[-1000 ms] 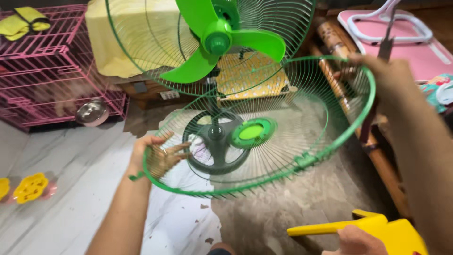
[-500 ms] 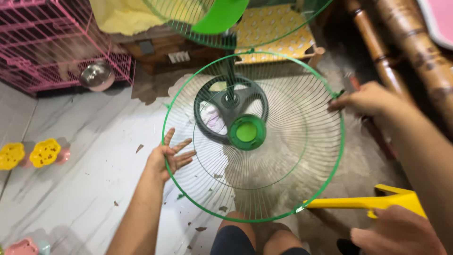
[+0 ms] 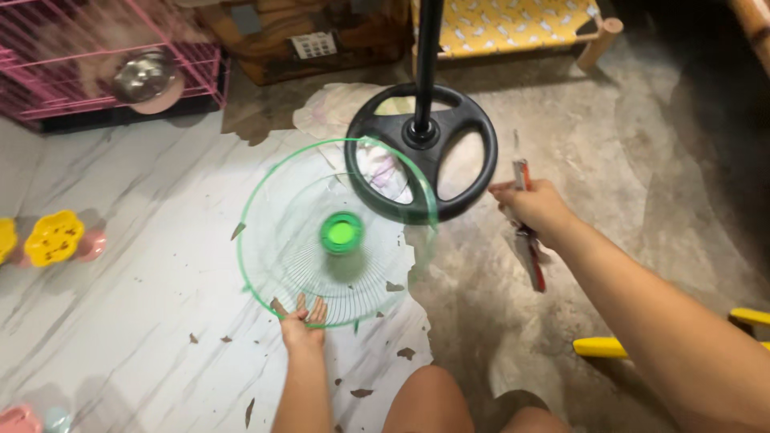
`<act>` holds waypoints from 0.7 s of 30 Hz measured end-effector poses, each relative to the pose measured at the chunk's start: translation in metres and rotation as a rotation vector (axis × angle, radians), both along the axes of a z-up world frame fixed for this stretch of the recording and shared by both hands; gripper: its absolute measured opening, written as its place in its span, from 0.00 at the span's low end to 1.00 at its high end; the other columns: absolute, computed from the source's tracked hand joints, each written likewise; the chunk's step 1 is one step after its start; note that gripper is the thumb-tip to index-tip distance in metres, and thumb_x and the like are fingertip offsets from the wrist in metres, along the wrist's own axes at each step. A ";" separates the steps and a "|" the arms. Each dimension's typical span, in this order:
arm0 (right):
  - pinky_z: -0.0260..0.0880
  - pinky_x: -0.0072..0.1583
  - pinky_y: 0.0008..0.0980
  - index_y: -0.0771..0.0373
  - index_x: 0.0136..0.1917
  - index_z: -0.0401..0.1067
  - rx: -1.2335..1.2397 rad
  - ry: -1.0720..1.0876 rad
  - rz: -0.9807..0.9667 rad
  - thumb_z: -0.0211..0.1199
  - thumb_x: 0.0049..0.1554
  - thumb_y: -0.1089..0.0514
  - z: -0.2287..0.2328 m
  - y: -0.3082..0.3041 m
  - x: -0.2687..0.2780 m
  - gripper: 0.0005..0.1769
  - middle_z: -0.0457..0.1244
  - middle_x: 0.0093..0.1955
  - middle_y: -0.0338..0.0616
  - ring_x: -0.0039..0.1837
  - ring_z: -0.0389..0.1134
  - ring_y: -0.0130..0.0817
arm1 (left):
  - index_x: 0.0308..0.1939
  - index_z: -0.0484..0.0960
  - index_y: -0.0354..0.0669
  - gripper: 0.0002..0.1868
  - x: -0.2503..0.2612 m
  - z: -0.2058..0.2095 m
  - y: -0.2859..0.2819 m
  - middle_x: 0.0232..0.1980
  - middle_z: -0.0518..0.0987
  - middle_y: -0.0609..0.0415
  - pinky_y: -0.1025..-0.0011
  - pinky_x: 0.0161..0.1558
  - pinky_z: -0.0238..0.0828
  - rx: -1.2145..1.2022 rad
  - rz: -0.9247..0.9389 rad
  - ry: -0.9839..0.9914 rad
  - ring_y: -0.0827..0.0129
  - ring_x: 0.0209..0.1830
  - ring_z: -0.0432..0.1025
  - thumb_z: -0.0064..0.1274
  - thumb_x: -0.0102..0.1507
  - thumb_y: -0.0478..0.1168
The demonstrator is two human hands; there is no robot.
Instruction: The person disassembles a green standing fan by removing the front grille, unscrewing the blade nut with a screwdriver, and detaching the fan blades. The person then removes the rear grille and uses pliers to detach the motor housing cover, leaving the fan components separated on the floor.
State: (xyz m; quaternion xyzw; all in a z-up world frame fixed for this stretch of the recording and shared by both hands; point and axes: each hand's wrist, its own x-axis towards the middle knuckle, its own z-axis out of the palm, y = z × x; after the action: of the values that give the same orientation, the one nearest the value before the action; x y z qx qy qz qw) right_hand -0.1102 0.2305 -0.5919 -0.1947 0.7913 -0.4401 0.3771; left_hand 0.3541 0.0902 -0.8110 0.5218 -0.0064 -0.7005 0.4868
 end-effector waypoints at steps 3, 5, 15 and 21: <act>0.58 0.37 0.32 0.62 0.48 0.76 -0.066 -0.121 -0.045 0.62 0.52 0.62 -0.003 -0.014 -0.001 0.09 0.60 0.33 0.38 0.33 0.59 0.29 | 0.82 0.53 0.55 0.38 -0.017 -0.065 -0.010 0.80 0.57 0.47 0.39 0.69 0.54 0.015 0.180 0.102 0.35 0.72 0.64 0.31 0.64 0.39; 0.56 0.36 0.35 0.65 0.43 0.69 -0.115 -0.249 -0.092 0.60 0.51 0.66 -0.005 -0.022 -0.008 0.05 0.59 0.32 0.40 0.33 0.58 0.32 | 0.83 0.56 0.46 0.36 -0.027 -0.096 -0.014 0.82 0.55 0.47 0.38 0.70 0.51 0.047 0.250 0.170 0.38 0.72 0.66 0.32 0.69 0.44; 0.69 0.46 0.33 0.61 0.55 0.70 -0.357 -0.565 0.005 0.60 0.54 0.74 0.005 -0.023 -0.031 0.17 0.65 0.40 0.40 0.42 0.68 0.31 | 0.82 0.52 0.41 0.38 -0.071 -0.081 -0.009 0.84 0.51 0.44 0.32 0.75 0.40 0.578 -0.064 -0.068 0.44 0.82 0.45 0.31 0.71 0.55; 0.75 0.53 0.38 0.67 0.60 0.68 -0.387 -0.564 0.074 0.64 0.55 0.69 0.064 -0.028 -0.031 0.19 0.69 0.47 0.48 0.51 0.74 0.40 | 0.67 0.74 0.56 0.28 -0.224 0.104 0.040 0.58 0.79 0.59 0.53 0.50 0.66 -0.309 -0.888 -0.380 0.65 0.53 0.70 0.47 0.64 0.56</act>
State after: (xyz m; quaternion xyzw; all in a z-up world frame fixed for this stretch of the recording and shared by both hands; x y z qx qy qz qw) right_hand -0.1409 0.2030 -0.5276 -0.1621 0.5501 -0.6045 0.5529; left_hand 0.1304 0.1302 -0.7066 0.5086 -0.4198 -0.7235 0.2039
